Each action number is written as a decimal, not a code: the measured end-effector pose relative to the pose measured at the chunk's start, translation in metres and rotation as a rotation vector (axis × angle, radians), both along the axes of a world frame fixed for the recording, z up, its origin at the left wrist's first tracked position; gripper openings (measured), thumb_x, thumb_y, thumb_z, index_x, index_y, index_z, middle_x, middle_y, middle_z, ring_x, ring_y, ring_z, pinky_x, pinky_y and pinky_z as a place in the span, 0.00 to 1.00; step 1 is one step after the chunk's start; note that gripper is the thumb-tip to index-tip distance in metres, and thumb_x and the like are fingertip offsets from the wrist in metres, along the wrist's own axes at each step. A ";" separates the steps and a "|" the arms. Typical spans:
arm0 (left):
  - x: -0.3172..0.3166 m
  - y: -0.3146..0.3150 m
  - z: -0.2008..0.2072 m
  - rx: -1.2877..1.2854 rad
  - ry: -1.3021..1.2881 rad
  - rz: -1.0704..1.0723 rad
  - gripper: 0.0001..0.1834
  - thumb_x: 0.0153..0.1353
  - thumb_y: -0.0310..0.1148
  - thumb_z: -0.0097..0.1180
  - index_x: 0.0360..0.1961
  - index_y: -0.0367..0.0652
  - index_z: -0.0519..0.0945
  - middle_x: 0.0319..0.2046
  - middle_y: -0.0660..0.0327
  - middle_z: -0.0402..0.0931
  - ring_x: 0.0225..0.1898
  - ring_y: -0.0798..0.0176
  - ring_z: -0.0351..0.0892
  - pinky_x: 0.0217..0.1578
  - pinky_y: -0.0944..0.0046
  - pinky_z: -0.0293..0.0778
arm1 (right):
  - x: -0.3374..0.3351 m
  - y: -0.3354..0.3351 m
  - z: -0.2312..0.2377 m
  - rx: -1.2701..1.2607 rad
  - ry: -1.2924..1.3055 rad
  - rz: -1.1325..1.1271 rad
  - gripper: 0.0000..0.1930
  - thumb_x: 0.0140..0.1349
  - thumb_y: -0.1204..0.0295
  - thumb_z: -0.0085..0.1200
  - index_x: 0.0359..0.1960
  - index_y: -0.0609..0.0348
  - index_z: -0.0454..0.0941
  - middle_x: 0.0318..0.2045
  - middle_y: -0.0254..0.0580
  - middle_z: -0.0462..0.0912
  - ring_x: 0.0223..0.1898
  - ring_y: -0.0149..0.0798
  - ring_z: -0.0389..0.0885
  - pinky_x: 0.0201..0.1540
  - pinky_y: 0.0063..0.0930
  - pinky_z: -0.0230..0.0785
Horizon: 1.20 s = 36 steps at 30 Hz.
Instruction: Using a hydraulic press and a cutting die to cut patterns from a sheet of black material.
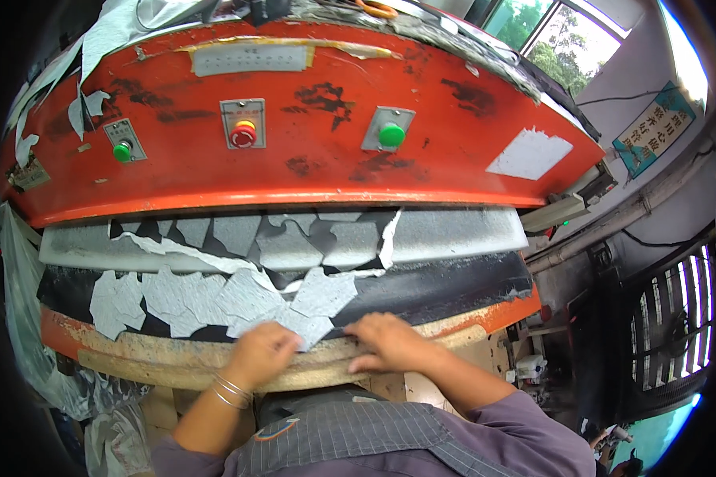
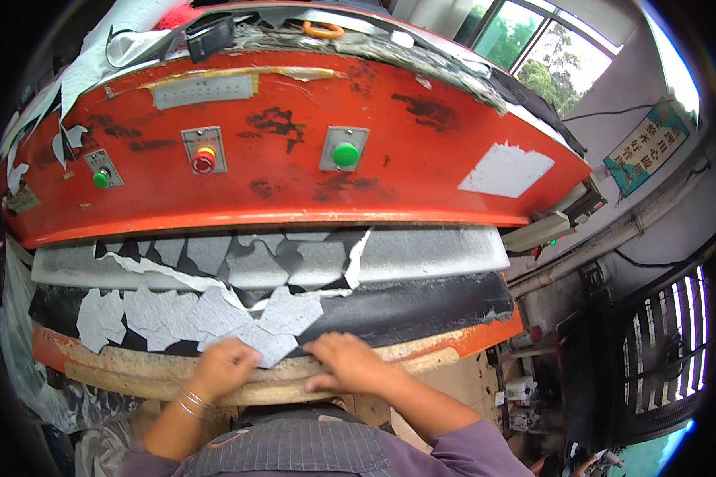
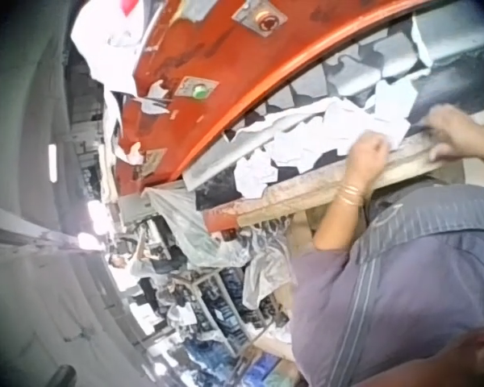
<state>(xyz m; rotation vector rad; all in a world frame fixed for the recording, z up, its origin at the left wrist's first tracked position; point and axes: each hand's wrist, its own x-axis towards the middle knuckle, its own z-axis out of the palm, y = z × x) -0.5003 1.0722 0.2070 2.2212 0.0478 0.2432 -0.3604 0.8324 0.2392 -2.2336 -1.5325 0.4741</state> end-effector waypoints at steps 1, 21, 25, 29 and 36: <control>-0.006 -0.029 0.001 0.036 0.026 -0.037 0.09 0.57 0.36 0.60 0.28 0.42 0.83 0.25 0.55 0.79 0.28 0.51 0.79 0.31 0.59 0.74 | -0.015 -0.011 -0.006 -0.036 -0.010 0.032 0.30 0.47 0.56 0.68 0.49 0.61 0.76 0.41 0.46 0.78 0.46 0.49 0.76 0.47 0.36 0.71; 0.031 -0.084 -0.014 -0.186 0.511 0.118 0.10 0.57 0.35 0.61 0.29 0.38 0.85 0.28 0.55 0.82 0.28 0.61 0.81 0.31 0.66 0.74 | 0.193 0.037 -0.037 -0.003 -0.180 0.094 0.31 0.52 0.55 0.64 0.57 0.53 0.72 0.57 0.53 0.71 0.57 0.54 0.69 0.57 0.44 0.66; 0.098 -0.069 -0.019 -0.324 0.158 0.211 0.07 0.59 0.29 0.61 0.35 0.38 0.84 0.29 0.58 0.82 0.29 0.69 0.79 0.32 0.70 0.73 | 0.298 0.109 -0.035 -0.124 -0.383 -0.012 0.40 0.47 0.53 0.67 0.63 0.47 0.67 0.66 0.53 0.60 0.66 0.53 0.58 0.62 0.48 0.60; 0.162 -0.060 -0.025 -0.388 0.118 0.145 0.11 0.61 0.31 0.59 0.42 0.37 0.82 0.37 0.60 0.81 0.34 0.71 0.77 0.37 0.71 0.73 | 0.349 0.150 -0.069 -0.037 -0.300 0.147 0.40 0.40 0.55 0.72 0.58 0.51 0.70 0.64 0.51 0.63 0.65 0.51 0.59 0.62 0.43 0.61; 0.227 -0.033 -0.046 -0.742 0.053 0.328 0.30 0.60 0.26 0.57 0.63 0.37 0.64 0.59 0.53 0.67 0.41 0.71 0.78 0.40 0.71 0.74 | 0.321 0.114 -0.058 0.236 -0.039 -0.058 0.34 0.40 0.49 0.69 0.46 0.62 0.78 0.47 0.56 0.71 0.52 0.52 0.68 0.56 0.39 0.64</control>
